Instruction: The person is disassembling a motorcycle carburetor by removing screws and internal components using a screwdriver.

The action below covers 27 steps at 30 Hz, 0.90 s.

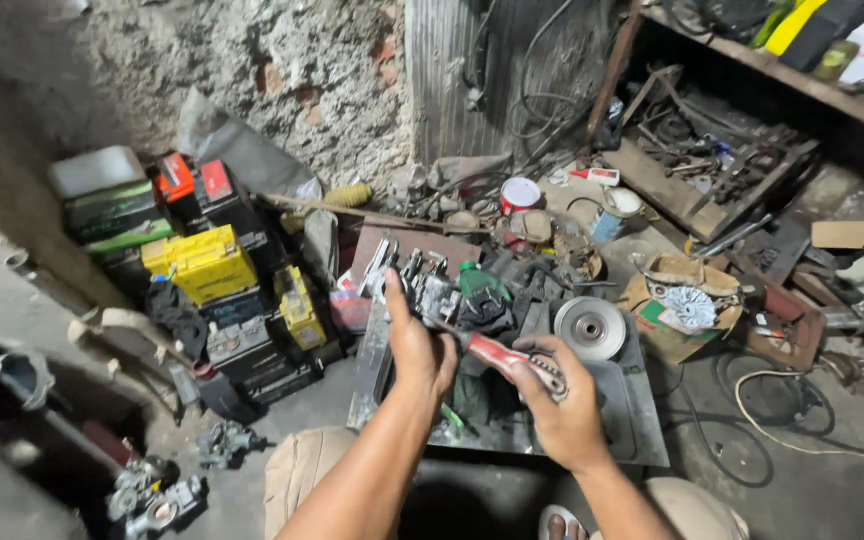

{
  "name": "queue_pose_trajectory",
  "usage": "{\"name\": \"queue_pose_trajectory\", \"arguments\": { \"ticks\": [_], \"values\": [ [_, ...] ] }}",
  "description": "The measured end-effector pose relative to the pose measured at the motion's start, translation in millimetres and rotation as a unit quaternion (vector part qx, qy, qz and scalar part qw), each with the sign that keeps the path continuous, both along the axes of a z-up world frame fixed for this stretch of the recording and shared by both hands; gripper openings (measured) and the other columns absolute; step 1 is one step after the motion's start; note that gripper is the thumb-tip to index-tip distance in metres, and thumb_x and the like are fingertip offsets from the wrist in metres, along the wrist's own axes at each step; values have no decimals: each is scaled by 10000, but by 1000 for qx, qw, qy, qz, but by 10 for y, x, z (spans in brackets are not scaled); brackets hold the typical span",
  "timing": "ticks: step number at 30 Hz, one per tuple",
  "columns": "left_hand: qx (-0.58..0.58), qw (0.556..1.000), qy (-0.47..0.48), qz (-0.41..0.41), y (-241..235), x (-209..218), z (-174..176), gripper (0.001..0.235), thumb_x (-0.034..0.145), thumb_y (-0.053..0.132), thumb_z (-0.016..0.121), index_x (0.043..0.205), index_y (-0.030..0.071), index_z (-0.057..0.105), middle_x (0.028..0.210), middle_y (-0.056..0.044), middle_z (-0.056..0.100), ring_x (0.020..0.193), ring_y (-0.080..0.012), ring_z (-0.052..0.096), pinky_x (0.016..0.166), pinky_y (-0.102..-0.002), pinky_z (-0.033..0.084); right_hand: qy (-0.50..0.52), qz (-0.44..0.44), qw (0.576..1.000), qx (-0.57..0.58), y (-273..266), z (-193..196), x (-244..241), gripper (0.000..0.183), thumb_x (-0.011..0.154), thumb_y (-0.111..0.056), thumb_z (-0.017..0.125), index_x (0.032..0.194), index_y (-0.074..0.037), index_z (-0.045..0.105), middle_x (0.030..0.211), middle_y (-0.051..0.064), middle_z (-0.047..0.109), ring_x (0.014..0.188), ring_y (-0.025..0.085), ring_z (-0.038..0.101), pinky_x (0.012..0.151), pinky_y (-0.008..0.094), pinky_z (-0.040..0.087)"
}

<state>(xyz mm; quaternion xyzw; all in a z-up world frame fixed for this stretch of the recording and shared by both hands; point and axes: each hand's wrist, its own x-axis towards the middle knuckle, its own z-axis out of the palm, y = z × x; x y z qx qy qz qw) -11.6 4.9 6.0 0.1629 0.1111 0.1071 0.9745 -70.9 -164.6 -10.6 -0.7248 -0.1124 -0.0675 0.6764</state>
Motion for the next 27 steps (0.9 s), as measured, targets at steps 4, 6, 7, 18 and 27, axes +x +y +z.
{"name": "queue_pose_trajectory", "arguments": {
  "ticks": [4, 6, 7, 18, 27],
  "values": [
    [16, 1000, 16, 5, -40, 53, -12, 508, 970, 547, 549, 1121, 68, 627, 1075, -80, 681, 956, -193, 640, 955, -369, 503, -32, -19, 998, -43, -35, -35, 107, 287, 865, -99, 707, 1139, -38, 648, 1014, 42, 699, 808, 111, 597, 750, 242, 497],
    [14, 999, 51, 9, -64, 70, 36, 516, 982, 514, 533, 1169, 39, 612, 1125, -100, 670, 971, -202, 626, 952, -375, 500, 100, -32, 992, 65, -48, -90, 171, 397, 1065, -314, 427, 1095, -58, 730, 779, 37, 669, 510, 78, 417, 450, 239, 311],
    [16, 999, 49, 8, -70, 77, 87, 516, 982, 514, 533, 1169, 39, 612, 1125, -100, 670, 971, -202, 626, 952, -375, 500, 98, -34, 992, 67, -59, -72, 198, 397, 1065, -314, 427, 1095, -58, 730, 779, 37, 669, 510, 78, 417, 450, 239, 311],
    [-23, 999, -32, 5, 30, 255, -191, 287, 971, 399, 632, 1031, 119, 657, 941, -14, 713, 813, -143, 668, 842, -322, 530, 54, 13, 996, 67, 25, -165, 220, 322, 1031, -265, 481, 1146, -43, 684, 603, 38, 580, 471, 84, 456, 421, 240, 338],
    [-50, 993, -101, -17, 107, 170, -109, 231, 940, 296, 646, 1018, 80, 620, 867, -50, 674, 722, -188, 653, 847, -459, 595, 43, -2, 990, 134, 67, -92, 69, 318, 899, -59, 676, 1199, -16, 578, 851, 122, 704, 569, 124, 528, 475, 240, 431]
  ]
}}
